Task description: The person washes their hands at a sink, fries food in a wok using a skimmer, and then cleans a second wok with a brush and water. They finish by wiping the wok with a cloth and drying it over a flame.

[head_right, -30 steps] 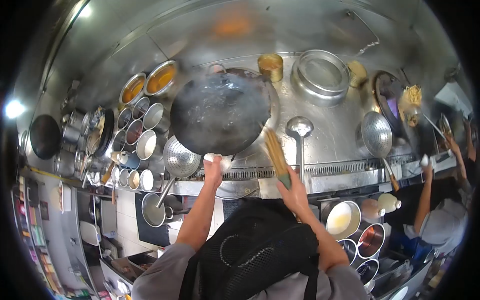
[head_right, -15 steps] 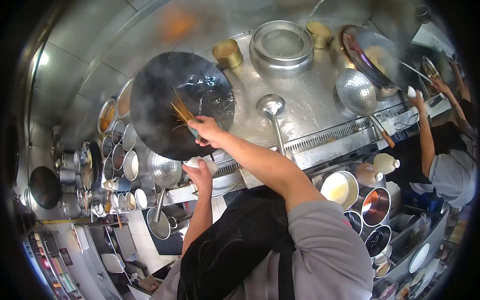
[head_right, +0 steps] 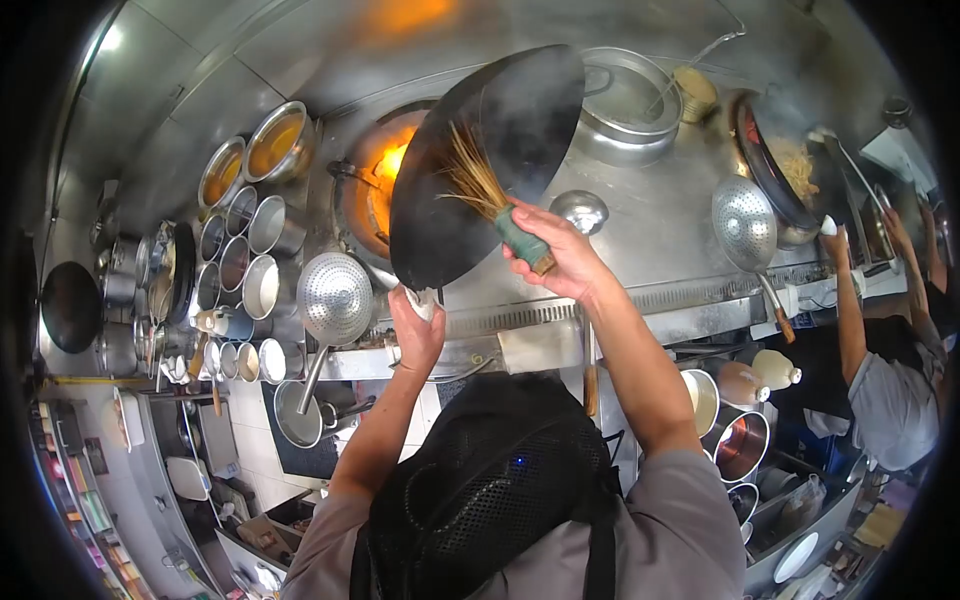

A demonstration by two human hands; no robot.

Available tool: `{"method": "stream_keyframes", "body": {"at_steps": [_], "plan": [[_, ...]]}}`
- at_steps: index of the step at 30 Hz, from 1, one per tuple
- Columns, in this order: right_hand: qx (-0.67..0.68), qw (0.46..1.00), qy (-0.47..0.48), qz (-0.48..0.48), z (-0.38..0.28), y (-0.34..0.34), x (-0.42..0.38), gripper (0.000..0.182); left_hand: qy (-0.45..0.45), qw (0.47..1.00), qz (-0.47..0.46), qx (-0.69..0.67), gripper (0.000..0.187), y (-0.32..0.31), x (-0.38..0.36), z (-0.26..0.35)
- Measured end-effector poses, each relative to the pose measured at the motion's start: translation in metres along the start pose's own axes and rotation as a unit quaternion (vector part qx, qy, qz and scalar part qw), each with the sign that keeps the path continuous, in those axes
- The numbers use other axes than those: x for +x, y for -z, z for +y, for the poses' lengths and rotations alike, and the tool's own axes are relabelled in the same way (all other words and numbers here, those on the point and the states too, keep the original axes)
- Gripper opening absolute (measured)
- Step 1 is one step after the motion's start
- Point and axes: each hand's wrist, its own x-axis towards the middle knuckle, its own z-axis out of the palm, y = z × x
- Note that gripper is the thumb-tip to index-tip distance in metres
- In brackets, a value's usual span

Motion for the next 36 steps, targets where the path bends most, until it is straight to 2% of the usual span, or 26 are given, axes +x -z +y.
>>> {"method": "stream_keyframes", "body": {"at_steps": [2, 4, 5, 6, 7, 8, 9, 11, 12, 13, 15, 16, 17, 18, 20, 22, 24, 25, 26, 28, 29, 30, 32, 34, 35, 36], "plan": [[-0.037, 0.999, 0.011, 0.031, 0.013, -0.019, 0.008, 0.066, 0.001, 1.0, 0.013, -0.008, 0.061, 0.0, 0.003, -0.005], [-0.285, 0.956, 0.054, 0.035, 0.046, -0.032, 0.018, 0.073, 0.051, 0.998, 0.014, -0.044, 0.059, 0.001, 0.007, -0.01], [-0.379, 0.905, 0.194, 0.004, 0.084, -0.023, 0.03, 0.069, 0.067, 0.996, 0.021, -0.059, 0.056, 0.0, 0.008, -0.013], [-0.462, 0.824, 0.326, -0.029, 0.123, -0.009, 0.038, 0.065, 0.091, 0.994, 0.031, -0.059, 0.053, 0.002, 0.009, -0.015], [-0.465, 0.822, 0.327, -0.028, 0.14, 0.003, 0.03, 0.065, 0.122, 0.986, 0.042, -0.101, 0.052, 0.002, 0.008, -0.021], [-0.607, 0.753, 0.253, 0.002, 0.148, 0.02, 0.015, 0.068, 0.152, 0.977, 0.052, -0.143, 0.051, 0.002, 0.008, -0.027], [-0.73, 0.66, 0.172, 0.033, 0.149, 0.04, 0.006, 0.072, 0.151, 0.976, 0.054, -0.146, 0.051, 0.002, 0.009, -0.032], [-0.794, 0.594, 0.072, 0.106, 0.12, 0.094, 0.016, 0.07, 0.309, 0.921, 0.061, -0.228, 0.043, 0.002, 0.007, -0.039], [-0.823, 0.538, 0.058, 0.174, 0.089, 0.101, 0.027, 0.07, 0.309, 0.92, 0.063, -0.233, 0.043, 0.002, 0.008, -0.042], [-0.83, 0.496, 0.136, 0.215, 0.067, 0.12, 0.044, 0.067, 0.344, 0.907, 0.055, -0.237, 0.041, 0.001, 0.009, -0.045], [-0.833, 0.457, 0.139, 0.28, 0.015, 0.095, 0.064, 0.065, 0.378, 0.892, 0.051, -0.241, 0.038, -0.005, 0.006, -0.057], [-0.834, 0.455, 0.143, 0.276, 0.007, 0.084, 0.063, 0.065, 0.4, 0.872, 0.059, -0.277, 0.034, -0.014, 0.006, -0.069], [-0.791, 0.488, 0.204, 0.308, 0.0, 0.073, 0.063, 0.064, 0.421, 0.849, 0.067, -0.312, 0.03, -0.021, 0.005, -0.081], [-0.742, 0.517, 0.264, 0.335, -0.007, 0.06, 0.062, 0.063, 0.42, 0.849, 0.074, -0.313, 0.03, -0.02, 0.008, -0.084], [-0.683, 0.557, 0.327, 0.341, 0.006, 0.028, 0.033, 0.064, 0.483, 0.775, 0.087, -0.397, 0.025, -0.021, 0.013, -0.085], [-0.654, 0.545, 0.403, 0.336, 0.042, 0.018, 0.005, 0.065, 0.492, 0.762, 0.087, -0.411, 0.024, -0.02, 0.012, -0.085], [-0.667, 0.538, 0.37, 0.358, 0.09, 0.018, -0.03, 0.068, 0.505, 0.743, 0.059, -0.435, 0.023, -0.02, 0.011, -0.083], [-0.682, 0.543, 0.329, 0.364, 0.121, 0.033, -0.048, 0.069, 0.516, 0.721, 0.082, -0.455, 0.017, -0.024, 0.01, -0.086], [-0.693, 0.546, 0.29, 0.371, 0.146, 0.048, -0.063, 0.07, 0.516, 0.72, 0.091, -0.454, 0.017, -0.021, 0.011, -0.088], [-0.705, 0.626, 0.016, 0.334, 0.169, 0.058, -0.093, 0.07, 0.572, 0.602, 0.05, -0.555, 0.024, -0.017, 0.014, -0.092], [-0.706, 0.627, 0.019, 0.331, 0.167, 0.061, -0.098, 0.07, 0.6, 0.547, 0.034, -0.583, 0.031, -0.015, 0.015, -0.098], [-0.699, 0.637, 0.001, 0.324, 0.167, 0.062, -0.104, 0.07, 0.6, 0.549, 0.036, -0.581, 0.031, -0.01, 0.017, -0.101], [-0.693, 0.649, -0.012, 0.314, 0.162, 0.066, -0.107, 0.069, 0.614, 0.511, -0.001, -0.601, 0.027, -0.006, 0.024, -0.102], [-0.695, 0.627, 0.149, 0.32, 0.158, 0.065, -0.106, 0.071, 0.597, 0.537, -0.032, -0.594, 0.025, -0.017, 0.017, -0.116], [-0.693, 0.628, 0.153, 0.319, 0.158, 0.066, -0.107, 0.071, 0.58, 0.56, -0.064, -0.588, 0.024, -0.025, 0.015, -0.124], [-0.706, 0.633, 0.079, 0.308, 0.158, 0.069, -0.108, 0.071, 0.576, 0.563, -0.062, -0.589, 0.024, -0.027, 0.016, -0.125]]}}
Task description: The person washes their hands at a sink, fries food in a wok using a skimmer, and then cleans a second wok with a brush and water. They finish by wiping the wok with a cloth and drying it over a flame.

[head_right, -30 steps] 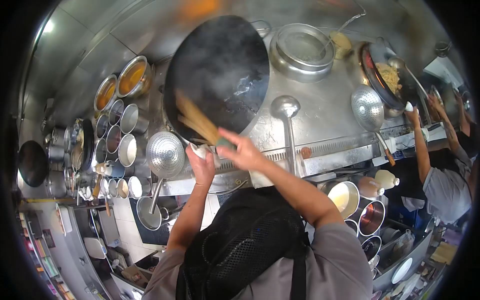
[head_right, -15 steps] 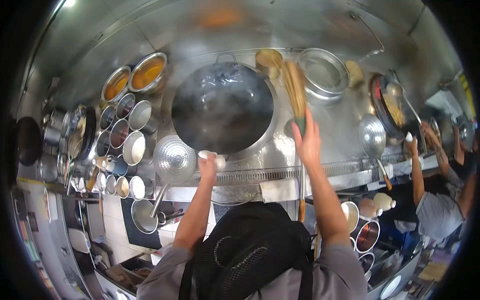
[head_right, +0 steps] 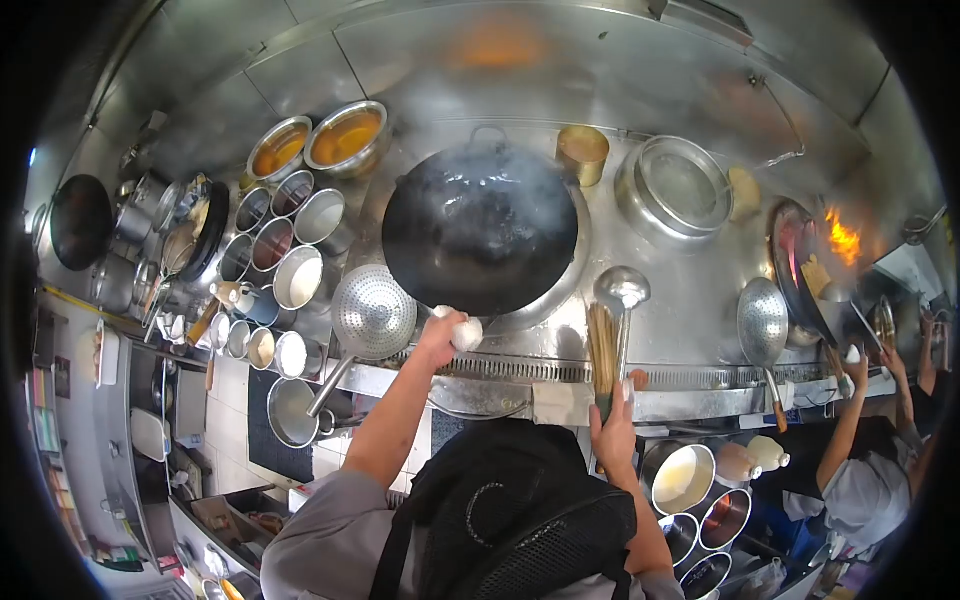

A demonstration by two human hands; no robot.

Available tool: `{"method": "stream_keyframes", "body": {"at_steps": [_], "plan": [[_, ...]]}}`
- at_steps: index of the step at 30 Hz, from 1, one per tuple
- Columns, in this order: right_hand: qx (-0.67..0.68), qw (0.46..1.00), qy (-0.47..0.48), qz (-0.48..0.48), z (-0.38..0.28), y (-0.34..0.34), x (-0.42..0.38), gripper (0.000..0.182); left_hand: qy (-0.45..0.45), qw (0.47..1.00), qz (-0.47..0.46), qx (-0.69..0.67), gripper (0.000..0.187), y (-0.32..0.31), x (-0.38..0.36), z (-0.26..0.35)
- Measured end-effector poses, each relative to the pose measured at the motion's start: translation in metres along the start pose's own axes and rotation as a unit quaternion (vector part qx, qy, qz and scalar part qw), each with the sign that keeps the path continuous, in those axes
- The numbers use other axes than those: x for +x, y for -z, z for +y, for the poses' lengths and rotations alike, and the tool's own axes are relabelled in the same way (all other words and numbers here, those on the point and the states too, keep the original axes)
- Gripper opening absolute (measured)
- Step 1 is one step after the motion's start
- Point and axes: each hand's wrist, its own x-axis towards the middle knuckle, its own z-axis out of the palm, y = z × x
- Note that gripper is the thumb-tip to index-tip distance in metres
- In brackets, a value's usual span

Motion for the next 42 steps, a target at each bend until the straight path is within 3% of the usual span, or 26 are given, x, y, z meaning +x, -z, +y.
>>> {"method": "stream_keyframes", "body": {"at_steps": [2, 4, 6, 8, 10, 12, 14, 16, 17, 18, 20, 22, 23, 25, 26, 27, 30, 31, 32, 34, 36, 38, 39, 40, 41, 42], "plan": [[-0.055, 0.987, -0.074, -0.128, 0.01, -0.004, -0.009, 0.071, -0.051, 0.995, 0.01, 0.09, 0.02, 0.003, -0.003, -0.009], [0.021, 0.995, -0.036, -0.09, 0.023, -0.01, -0.001, 0.066, -0.108, 0.985, 0.018, 0.135, 0.025, 0.008, -0.008, -0.022], [0.1, 0.992, 0.062, 0.042, 0.016, -0.005, 0.011, 0.062, -0.161, 0.97, 0.031, 0.178, 0.029, 0.011, -0.021, -0.037], [0.168, 0.984, 0.054, 0.024, -0.007, 0.007, 0.038, 0.06, -0.358, 0.886, 0.073, 0.285, 0.042, 0.009, -0.044, -0.052], [0.187, 0.968, 0.132, 0.104, -0.024, 0.001, 0.083, 0.059, -0.325, 0.865, 0.136, 0.357, 0.062, 0.021, -0.051, -0.079], [0.385, 0.922, -0.016, -0.035, -0.093, 0.032, 0.112, 0.06, -0.31, 0.8, 0.179, 0.481, 0.064, 0.028, -0.059, -0.102], [0.409, 0.909, -0.021, -0.074, -0.145, 0.022, 0.132, 0.062, -0.306, 0.731, 0.137, 0.595, 0.065, 0.07, -0.009, -0.154], [0.295, 0.918, 0.261, 0.039, -0.145, -0.019, 0.131, 0.063, -0.41, 0.758, 0.169, 0.478, 0.063, -0.001, -0.075, -0.105], [0.292, 0.933, 0.208, -0.036, -0.136, -0.042, 0.124, 0.063, -0.411, 0.759, 0.185, 0.471, 0.063, -0.008, -0.072, -0.093], [0.213, 0.931, 0.294, -0.047, -0.143, -0.042, 0.111, 0.066, -0.409, 0.779, 0.168, 0.443, 0.059, -0.014, -0.069, -0.088], [0.016, 0.933, 0.288, -0.215, -0.106, -0.038, 0.113, 0.07, -0.403, 0.802, 0.151, 0.413, 0.056, -0.014, -0.067, -0.077], [-0.128, 0.917, 0.319, -0.205, -0.046, -0.021, 0.154, 0.074, -0.373, 0.823, 0.156, 0.399, 0.052, -0.011, -0.059, -0.052], [-0.146, 0.906, 0.373, -0.136, -0.015, -0.006, 0.194, 0.074, -0.369, 0.852, 0.153, 0.339, 0.052, -0.009, -0.047, -0.049], [-0.256, 0.925, 0.279, -0.03, -0.009, 0.049, 0.267, 0.067, -0.316, 0.869, 0.164, 0.343, 0.055, -0.014, -0.032, -0.037], [-0.248, 0.933, 0.261, -0.021, -0.038, 0.085, 0.292, 0.063, -0.262, 0.883, 0.173, 0.35, 0.058, -0.015, -0.026, -0.032], [-0.239, 0.922, 0.303, 0.019, -0.084, 0.114, 0.3, 0.058, -0.16, 0.914, 0.16, 0.336, 0.063, -0.015, -0.019, -0.023], [-0.111, 0.9, 0.37, 0.202, -0.183, 0.139, 0.328, 0.057, -0.126, 0.927, 0.146, 0.322, 0.068, -0.009, -0.011, -0.009], [-0.034, 0.915, 0.342, 0.211, -0.216, 0.133, 0.33, 0.056, -0.178, 0.929, 0.132, 0.295, 0.072, 0.0, 0.009, -0.032], [0.04, 0.927, 0.304, 0.218, -0.24, 0.124, 0.327, 0.055, -0.168, 0.932, 0.123, 0.297, 0.072, 0.001, 0.01, -0.038], [0.12, 0.903, 0.306, 0.275, -0.26, 0.076, 0.341, 0.054, -0.112, 0.989, 0.085, 0.036, 0.069, -0.004, 0.005, -0.055], [0.105, 0.896, 0.278, 0.33, -0.272, 0.008, 0.341, 0.061, -0.074, 0.996, 0.04, -0.003, 0.046, -0.004, -0.005, -0.059], [0.114, 0.929, 0.227, 0.268, -0.248, -0.09, 0.361, 0.065, -0.099, 0.994, 0.019, 0.041, 0.04, -0.003, -0.011, -0.051], [0.072, 0.972, 0.162, 0.152, -0.254, -0.118, 0.348, 0.067, -0.098, 0.994, 0.018, 0.048, 0.041, 0.001, -0.008, -0.053], [0.023, 0.993, 0.113, -0.036, -0.263, -0.134, 0.329, 0.065, -0.099, 0.993, 0.021, 0.055, 0.041, 0.003, -0.003, -0.054], [0.01, 0.959, 0.279, -0.036, -0.232, -0.18, 0.326, 0.068, -0.073, 0.997, 0.025, 0.03, 0.044, -0.002, -0.011, -0.042], [0.12, 0.95, 0.077, -0.277, -0.27, -0.146, 0.285, 0.074, -0.064, 0.997, 0.019, 0.035, 0.044, -0.002, -0.012, -0.04]]}}
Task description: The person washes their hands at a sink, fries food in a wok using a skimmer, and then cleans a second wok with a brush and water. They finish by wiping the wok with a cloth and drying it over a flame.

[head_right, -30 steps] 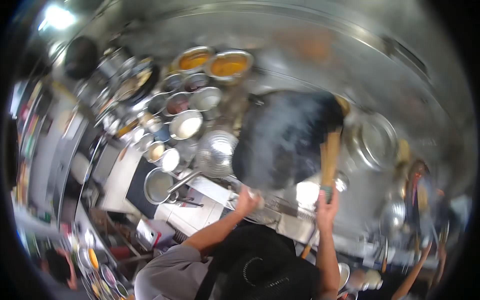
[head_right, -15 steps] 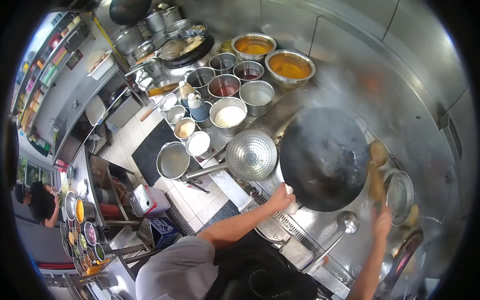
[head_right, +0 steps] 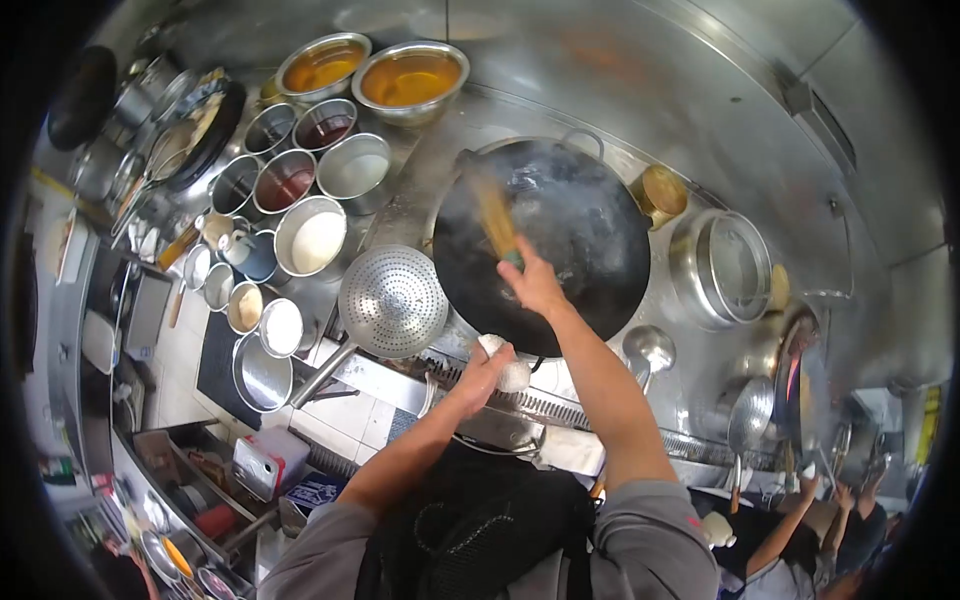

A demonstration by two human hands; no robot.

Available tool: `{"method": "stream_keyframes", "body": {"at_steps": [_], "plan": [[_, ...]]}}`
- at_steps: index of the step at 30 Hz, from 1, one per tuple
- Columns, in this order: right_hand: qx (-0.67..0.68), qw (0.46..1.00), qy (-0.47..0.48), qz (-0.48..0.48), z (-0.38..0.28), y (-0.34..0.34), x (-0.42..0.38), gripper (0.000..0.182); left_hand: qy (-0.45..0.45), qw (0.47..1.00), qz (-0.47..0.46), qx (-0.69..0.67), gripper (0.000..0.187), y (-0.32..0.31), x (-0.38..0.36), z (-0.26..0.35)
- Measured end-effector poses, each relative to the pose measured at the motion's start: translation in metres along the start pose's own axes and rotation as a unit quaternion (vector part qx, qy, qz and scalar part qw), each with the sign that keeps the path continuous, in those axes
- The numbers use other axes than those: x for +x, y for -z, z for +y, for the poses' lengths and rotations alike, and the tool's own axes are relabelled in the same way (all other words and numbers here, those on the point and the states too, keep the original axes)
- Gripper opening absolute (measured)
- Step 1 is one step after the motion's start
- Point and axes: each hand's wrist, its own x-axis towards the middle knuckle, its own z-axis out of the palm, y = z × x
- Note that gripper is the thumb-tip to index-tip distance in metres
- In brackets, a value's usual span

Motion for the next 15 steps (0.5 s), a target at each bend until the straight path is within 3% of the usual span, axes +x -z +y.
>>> {"method": "stream_keyframes", "body": {"at_steps": [2, 3, 4, 5, 8, 9, 10, 12, 13, 14, 15], "plan": [[0.037, 0.988, -0.036, -0.147, -0.011, 0.033, -0.032, 0.079, -0.018, 1.0, -0.008, 0.006, 0.06, 0.001, -0.002, 0.001], [-0.044, 0.988, -0.053, -0.138, 0.0, 0.056, -0.03, 0.079, 0.008, 1.0, -0.012, 0.015, 0.062, 0.001, -0.004, 0.005], [-0.128, 0.981, -0.066, -0.128, 0.01, 0.085, -0.026, 0.078, 0.012, 1.0, -0.02, 0.015, 0.062, 0.0, -0.004, 0.003], [-0.205, 0.979, -0.002, -0.017, 0.047, 0.092, -0.013, 0.078, 0.01, 1.0, -0.018, -0.004, 0.062, 0.0, -0.001, 0.003], [-0.279, 0.957, 0.023, 0.079, 0.05, 0.061, -0.031, 0.075, 0.024, 0.999, -0.011, -0.019, 0.06, -0.006, -0.005, 0.014], [-0.234, 0.97, 0.024, -0.059, 0.035, 0.055, -0.048, 0.074, 0.036, 0.999, -0.005, -0.029, 0.057, -0.005, -0.005, 0.014], [-0.06, 0.976, -0.099, -0.185, -0.008, 0.056, -0.083, 0.076, 0.048, 0.998, 0.001, -0.037, 0.055, -0.004, -0.005, 0.015], [-0.056, 0.943, -0.066, -0.321, -0.003, 0.093, -0.089, 0.074, 0.046, 0.998, -0.011, -0.032, 0.053, -0.001, -0.005, 0.013], [-0.132, 0.942, 0.025, -0.307, 0.064, 0.126, -0.055, 0.07, 0.039, 0.999, -0.018, -0.033, 0.051, 0.0, -0.004, 0.011], [-0.155, 0.949, -0.142, -0.234, 0.015, 0.16, -0.071, 0.067, 0.038, 0.999, -0.02, -0.033, 0.051, 0.0, -0.001, 0.007], [-0.335, 0.931, 0.125, -0.073, 0.116, 0.194, -0.022, 0.068, 0.011, 1.0, -0.019, -0.01, 0.049, 0.002, 0.001, 0.002]]}}
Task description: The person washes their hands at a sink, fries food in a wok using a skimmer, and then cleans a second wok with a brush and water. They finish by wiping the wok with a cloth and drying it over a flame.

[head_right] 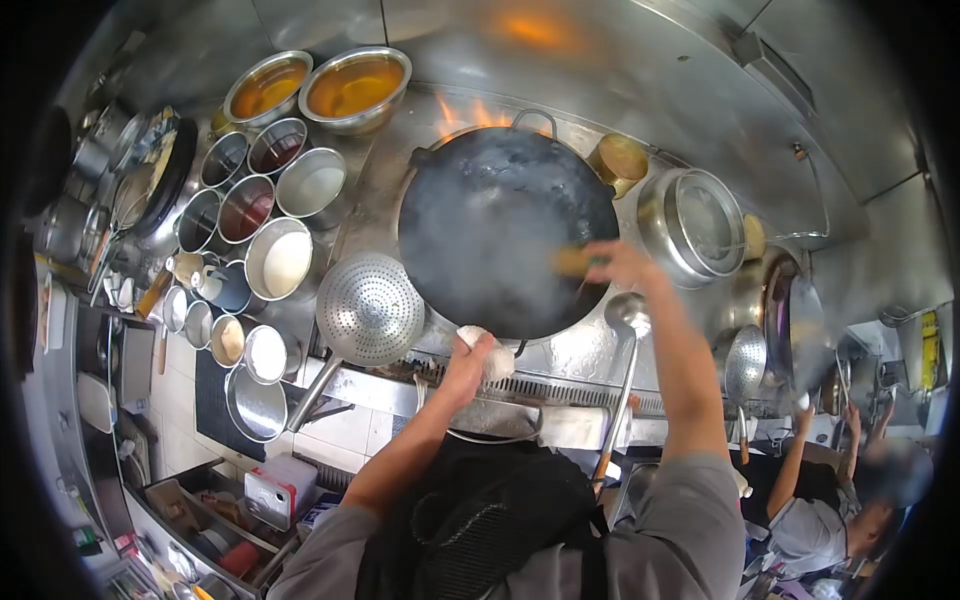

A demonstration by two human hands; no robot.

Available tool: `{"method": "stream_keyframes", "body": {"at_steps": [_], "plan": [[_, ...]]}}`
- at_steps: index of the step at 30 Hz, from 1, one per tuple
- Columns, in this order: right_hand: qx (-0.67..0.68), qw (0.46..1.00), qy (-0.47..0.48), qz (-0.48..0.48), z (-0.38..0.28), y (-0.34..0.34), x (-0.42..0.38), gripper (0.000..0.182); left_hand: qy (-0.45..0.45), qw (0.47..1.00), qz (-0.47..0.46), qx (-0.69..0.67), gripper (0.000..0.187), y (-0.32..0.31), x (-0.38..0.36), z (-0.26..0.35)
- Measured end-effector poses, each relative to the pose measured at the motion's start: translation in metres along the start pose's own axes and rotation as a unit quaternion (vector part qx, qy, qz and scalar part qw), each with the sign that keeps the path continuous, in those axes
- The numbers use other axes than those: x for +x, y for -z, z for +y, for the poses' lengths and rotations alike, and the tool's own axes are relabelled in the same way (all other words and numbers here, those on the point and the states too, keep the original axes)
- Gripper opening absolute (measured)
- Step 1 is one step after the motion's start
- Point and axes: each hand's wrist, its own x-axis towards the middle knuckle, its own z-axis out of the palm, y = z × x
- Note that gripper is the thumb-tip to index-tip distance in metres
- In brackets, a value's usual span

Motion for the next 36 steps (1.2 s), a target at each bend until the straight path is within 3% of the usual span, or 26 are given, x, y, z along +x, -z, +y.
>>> {"method": "stream_keyframes", "body": {"at_steps": [1, 3, 4, 6, 7, 8, 10, 12, 13, 14, 17, 18, 19, 20, 21, 22, 24, 25, 27, 28, 30, 31, 32, 33, 35, 36], "plan": [[-0.053, 0.974, -0.219, 0.039, -0.043, 0.047, 0.001, 0.065, -0.025, 0.999, 0.002, 0.024, 0.048, 0.002, 0.001, -0.004], [0.013, 0.91, -0.19, 0.369, -0.052, 0.053, 0.017, 0.066, -0.039, 0.998, 0.018, 0.046, 0.048, 0.0, 0.0, -0.005], [0.013, 0.91, -0.19, 0.368, -0.06, 0.05, 0.032, 0.066, -0.051, 0.996, 0.035, 0.068, 0.048, -0.002, -0.002, -0.005], [0.031, 0.774, -0.099, 0.624, -0.089, 0.035, 0.068, 0.066, -0.046, 0.996, 0.046, 0.068, 0.051, -0.005, -0.006, -0.001], [0.059, 0.774, -0.109, 0.621, -0.104, 0.021, 0.082, 0.066, -0.042, 0.995, 0.054, 0.069, 0.056, -0.006, -0.008, 0.002], [0.074, 0.798, -0.121, 0.586, -0.113, -0.001, 0.097, 0.068, -0.043, 0.995, 0.053, 0.073, 0.056, -0.007, -0.008, 0.006], [0.111, 0.927, -0.184, 0.308, -0.131, -0.047, 0.108, 0.073, -0.027, 0.998, 0.045, 0.041, 0.061, -0.008, -0.011, 0.009], [0.089, 0.981, 0.014, 0.174, -0.142, -0.093, 0.093, 0.072, -0.016, 0.999, 0.048, 0.016, 0.059, -0.002, -0.003, -0.001], [0.188, 0.982, -0.034, 0.011, -0.163, -0.066, 0.057, 0.073, -0.004, 0.999, 0.053, -0.013, 0.056, 0.001, 0.0, -0.007], [0.28, 0.944, -0.079, -0.153, -0.183, -0.03, 0.024, 0.075, -0.003, 0.999, 0.049, -0.011, 0.056, 0.003, 0.001, -0.009], [0.246, 0.923, -0.088, -0.281, -0.074, 0.01, -0.006, 0.069, 0.001, 0.999, 0.048, -0.007, 0.059, 0.002, -0.011, -0.004], [0.239, 0.891, -0.213, -0.321, -0.057, 0.05, -0.013, 0.071, 0.018, 0.998, 0.061, -0.024, 0.066, -0.009, -0.021, 0.011], [0.108, 0.967, -0.201, -0.115, -0.026, 0.052, -0.025, 0.068, 0.036, 0.996, 0.076, -0.039, 0.074, -0.015, -0.029, 0.02], [0.004, 0.981, -0.183, 0.068, -0.009, 0.045, -0.024, 0.066, 0.033, 0.996, 0.075, -0.038, 0.074, -0.016, -0.027, 0.018], [-0.101, 0.95, -0.157, 0.249, 0.0, 0.042, -0.021, 0.065, 0.013, 0.998, 0.055, -0.018, 0.074, -0.016, -0.022, 0.013], [-0.099, 0.95, -0.156, 0.25, -0.013, 0.04, -0.017, 0.065, -0.003, 0.999, 0.035, 0.002, 0.074, -0.017, -0.022, 0.011], [0.034, 0.84, -0.168, 0.514, -0.055, 0.023, 0.003, 0.066, -0.001, 0.999, 0.053, 0.006, 0.073, -0.019, -0.022, 0.012], [0.038, 0.829, -0.179, 0.528, -0.072, 0.011, 0.01, 0.069, 0.003, 0.997, 0.072, 0.008, 0.072, -0.02, -0.023, 0.013], [0.051, 0.862, -0.234, 0.446, -0.091, -0.03, 0.033, 0.073, -0.022, 0.997, 0.066, 0.023, 0.07, -0.019, -0.024, 0.012], [0.042, 0.903, -0.296, 0.307, -0.114, -0.034, 0.034, 0.072, -0.045, 0.997, 0.062, 0.032, 0.069, -0.018, -0.024, 0.011], [0.017, 0.974, -0.211, 0.083, -0.132, -0.063, 0.035, 0.065, -0.042, 0.997, 0.059, 0.014, 0.065, -0.01, -0.021, 0.007], [0.005, 0.988, -0.139, 0.061, -0.149, -0.072, 0.027, 0.064, -0.035, 0.998, 0.058, -0.008, 0.063, -0.007, -0.023, 0.006], [0.033, 0.998, -0.058, 0.018, -0.154, -0.07, 0.013, 0.068, -0.035, 0.998, 0.057, -0.007, 0.063, -0.005, -0.023, 0.006], [0.034, 0.998, -0.059, 0.018, -0.157, -0.048, 0.0, 0.068, -0.045, 0.996, 0.063, -0.041, 0.059, -0.004, -0.028, 0.008], [0.25, 0.938, -0.05, -0.234, -0.136, 0.004, -0.028, 0.067, -0.054, 0.994, 0.068, -0.072, 0.055, 0.006, -0.039, 0.01], [0.227, 0.938, -0.125, -0.229, -0.118, 0.027, -0.036, 0.068, -0.054, 0.993, 0.06, -0.085, 0.053, 0.016, -0.044, 0.012]]}}
